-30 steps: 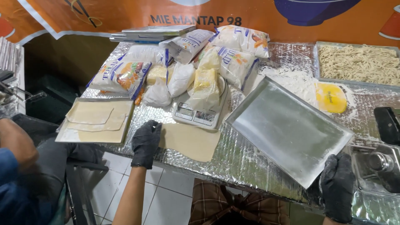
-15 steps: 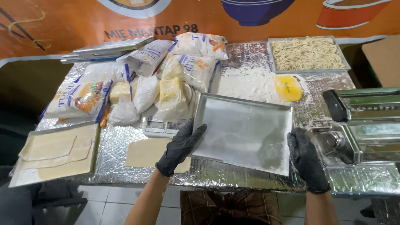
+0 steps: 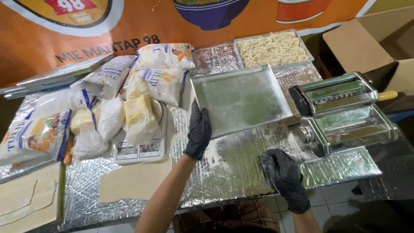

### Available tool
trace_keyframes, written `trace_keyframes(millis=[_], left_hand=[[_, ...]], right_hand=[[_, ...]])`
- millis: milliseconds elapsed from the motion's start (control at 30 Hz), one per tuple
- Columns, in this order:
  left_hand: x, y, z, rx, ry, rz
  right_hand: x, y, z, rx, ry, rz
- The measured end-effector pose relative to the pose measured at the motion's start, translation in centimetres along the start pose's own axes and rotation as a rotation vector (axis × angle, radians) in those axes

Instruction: Preparing dough and using a manual machine to cut it into noodles.

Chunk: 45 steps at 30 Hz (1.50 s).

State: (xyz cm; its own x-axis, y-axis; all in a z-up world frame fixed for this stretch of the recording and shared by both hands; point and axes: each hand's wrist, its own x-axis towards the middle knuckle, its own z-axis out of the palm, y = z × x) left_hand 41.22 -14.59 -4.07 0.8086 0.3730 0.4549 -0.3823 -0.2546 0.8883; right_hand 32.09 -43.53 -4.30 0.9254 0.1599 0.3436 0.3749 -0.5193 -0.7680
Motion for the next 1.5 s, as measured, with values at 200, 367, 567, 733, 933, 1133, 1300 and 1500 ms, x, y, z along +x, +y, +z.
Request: trace_keyframes(millis=[200,367,567,733,933,1133,1300,1500], left_hand=[[0.1,-3.2,10.8,-0.246,-0.134,-0.204],[-0.3,-4.0,16.5,-0.111,-0.148,-0.219],[-0.9,-6.6,17.8,0.248,-0.235,-0.119],[-0.4,-3.3,16.1,0.955,-0.430,-0.005],[0.2,-3.3,16.1,1.486,-0.407,0.199],[-0.1,-3.7,16.6,0.988,-0.560,0.022],[0.3,-2.0,17.5,0.613,-0.624,-0.179],[0.7,1.1,18.0,0.597,-0.693,-0.346]], right_hand=[[0.4,0.2,-0.4,0.029,-0.011,-0.005],[-0.3,2.4,0.1,0.052,0.008,-0.066],[-0.4,2.2,-0.1,0.008,0.009,-0.062],[-1.8,6.5,1.5,0.141,-0.049,0.068],[-0.9,3.6,0.5,0.164,-0.039,0.067],[-2.5,8.5,2.3,0.428,-0.054,0.183],[-5.3,16.2,4.8,0.400,-0.104,0.364],[-12.1,45.8,15.2,1.300,-0.084,0.730]])
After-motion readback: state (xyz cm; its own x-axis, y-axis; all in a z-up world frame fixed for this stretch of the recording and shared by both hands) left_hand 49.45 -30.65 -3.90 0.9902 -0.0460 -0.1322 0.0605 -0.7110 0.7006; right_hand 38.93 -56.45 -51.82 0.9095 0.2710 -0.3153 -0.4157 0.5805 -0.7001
